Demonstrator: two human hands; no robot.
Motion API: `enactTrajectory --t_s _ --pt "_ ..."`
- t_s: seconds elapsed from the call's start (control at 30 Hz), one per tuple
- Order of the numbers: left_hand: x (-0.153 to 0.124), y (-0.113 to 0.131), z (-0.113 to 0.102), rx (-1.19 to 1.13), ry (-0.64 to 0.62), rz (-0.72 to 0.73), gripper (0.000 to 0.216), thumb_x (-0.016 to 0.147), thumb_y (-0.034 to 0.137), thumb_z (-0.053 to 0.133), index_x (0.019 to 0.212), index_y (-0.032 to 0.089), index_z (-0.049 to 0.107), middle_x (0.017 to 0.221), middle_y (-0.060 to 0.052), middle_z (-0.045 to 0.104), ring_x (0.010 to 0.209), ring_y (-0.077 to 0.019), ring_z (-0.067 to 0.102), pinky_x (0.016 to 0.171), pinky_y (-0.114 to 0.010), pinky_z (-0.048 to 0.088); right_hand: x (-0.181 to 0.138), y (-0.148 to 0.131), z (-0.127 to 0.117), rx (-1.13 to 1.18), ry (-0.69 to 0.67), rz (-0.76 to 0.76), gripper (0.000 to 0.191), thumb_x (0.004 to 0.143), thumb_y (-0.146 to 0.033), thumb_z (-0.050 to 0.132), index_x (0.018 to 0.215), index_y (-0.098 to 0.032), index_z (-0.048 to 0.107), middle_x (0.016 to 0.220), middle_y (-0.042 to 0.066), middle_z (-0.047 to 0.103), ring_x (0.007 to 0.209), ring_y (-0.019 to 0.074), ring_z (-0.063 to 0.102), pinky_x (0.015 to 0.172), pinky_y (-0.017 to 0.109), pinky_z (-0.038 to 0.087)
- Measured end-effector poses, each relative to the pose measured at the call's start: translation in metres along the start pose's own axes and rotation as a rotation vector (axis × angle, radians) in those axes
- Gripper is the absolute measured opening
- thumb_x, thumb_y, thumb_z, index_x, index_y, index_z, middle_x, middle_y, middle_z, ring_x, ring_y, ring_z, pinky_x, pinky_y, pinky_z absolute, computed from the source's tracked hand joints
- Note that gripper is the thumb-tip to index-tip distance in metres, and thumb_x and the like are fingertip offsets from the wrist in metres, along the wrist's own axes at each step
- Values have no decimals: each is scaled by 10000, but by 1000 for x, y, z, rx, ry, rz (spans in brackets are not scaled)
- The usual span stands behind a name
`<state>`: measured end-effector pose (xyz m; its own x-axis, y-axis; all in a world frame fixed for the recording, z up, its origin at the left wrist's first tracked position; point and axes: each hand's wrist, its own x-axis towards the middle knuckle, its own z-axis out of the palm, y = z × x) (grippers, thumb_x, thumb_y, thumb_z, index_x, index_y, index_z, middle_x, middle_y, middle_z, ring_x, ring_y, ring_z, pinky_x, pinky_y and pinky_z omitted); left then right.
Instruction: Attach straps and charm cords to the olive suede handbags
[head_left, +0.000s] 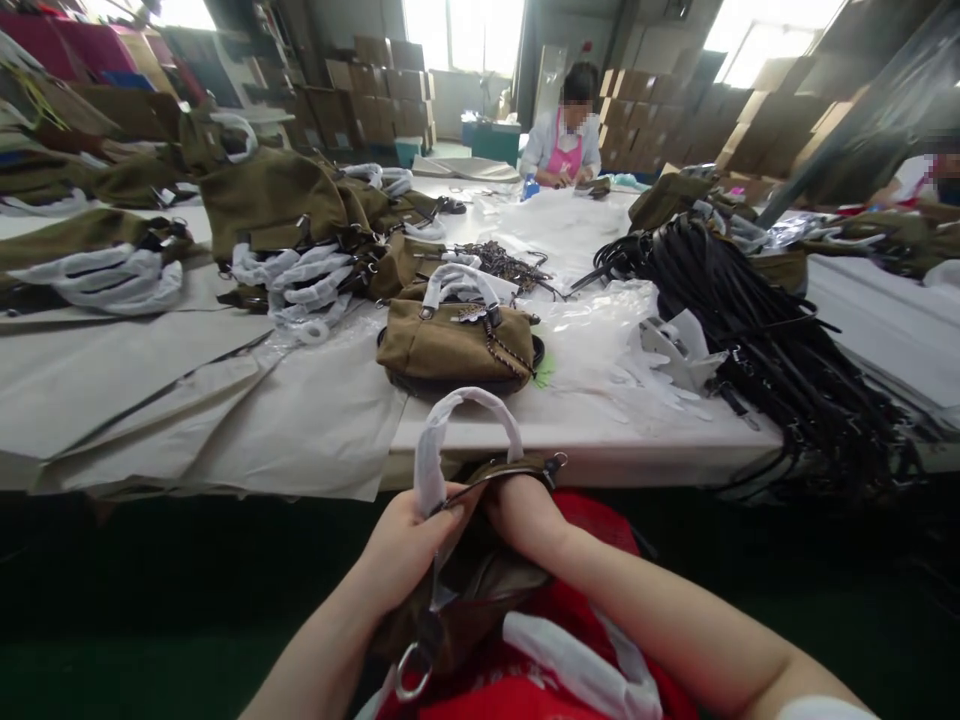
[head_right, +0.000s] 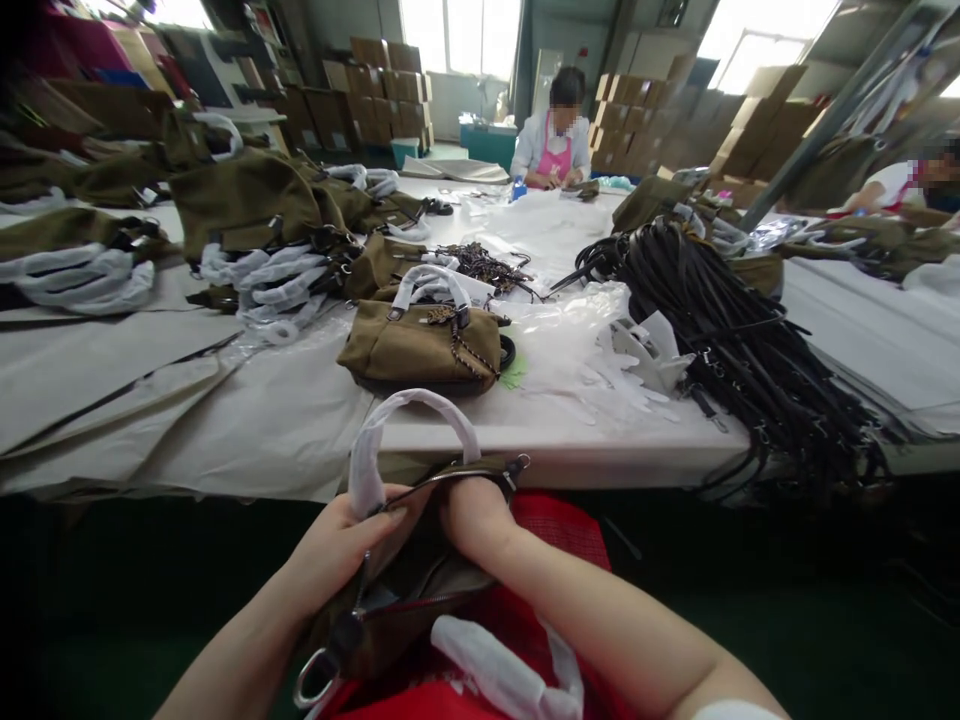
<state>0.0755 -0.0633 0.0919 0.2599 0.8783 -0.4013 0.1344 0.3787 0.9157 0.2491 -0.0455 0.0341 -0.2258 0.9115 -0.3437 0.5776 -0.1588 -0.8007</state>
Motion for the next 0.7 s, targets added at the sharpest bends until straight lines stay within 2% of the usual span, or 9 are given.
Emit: enactTrajectory --t_s 0.1,0.2,0.3,0.37,0.47,0.57,0.7 --pt "-2 1 1 104 52 63 318 756 376 656 953 147 753 839 -66 760 807 -252 680 758 -324 505 -16 -15 4 -264 -11 -184 256 867 -149 522 1028 -111 717 1120 193 709 1045 312 653 926 381 472" --pt "-4 3 -1 281 152 113 307 789 372 614 968 169 761 865 -55 767 835 -254 691 766 -318 505 -35 -32 10 -401 -128 -373 237 907 -182 495 957 -139 723 1022 129 746 958 247 686 854 307 488" --pt "-6 7 -6 444 192 160 292 796 326 572 971 199 768 912 -38 773 865 -248 697 789 -318 503 -48 -42 10 -468 -242 -508 201 909 -212 522 879 -155 713 951 89 754 879 207 692 782 271 482" --pt "-5 9 -11 519 208 172 302 783 292 545 962 204 772 904 -34 774 860 -248 698 789 -321 503 -49 -44 5 -523 -212 -514 204 911 -211 520 871 -160 714 940 84 755 870 201 690 766 269 472" --pt "0 9 -18 586 244 172 318 744 239 507 911 195 775 862 -34 768 843 -248 695 788 -325 499 -42 -42 -4 -586 -100 -384 249 926 -229 499 846 -177 729 900 75 758 834 201 692 725 274 459" --pt "5 7 -21 555 192 157 324 727 224 494 894 180 769 844 -36 762 828 -243 691 792 -323 503 -33 -39 -8 -603 -60 -290 272 934 -257 500 840 -191 746 887 72 763 802 199 693 704 272 454" --pt "3 8 -16 536 122 192 332 780 304 546 1027 167 722 926 -51 761 877 -252 688 814 -334 512 -29 -35 -2 -531 -102 -360 245 924 -225 510 925 -189 752 969 70 764 885 193 690 766 255 465"
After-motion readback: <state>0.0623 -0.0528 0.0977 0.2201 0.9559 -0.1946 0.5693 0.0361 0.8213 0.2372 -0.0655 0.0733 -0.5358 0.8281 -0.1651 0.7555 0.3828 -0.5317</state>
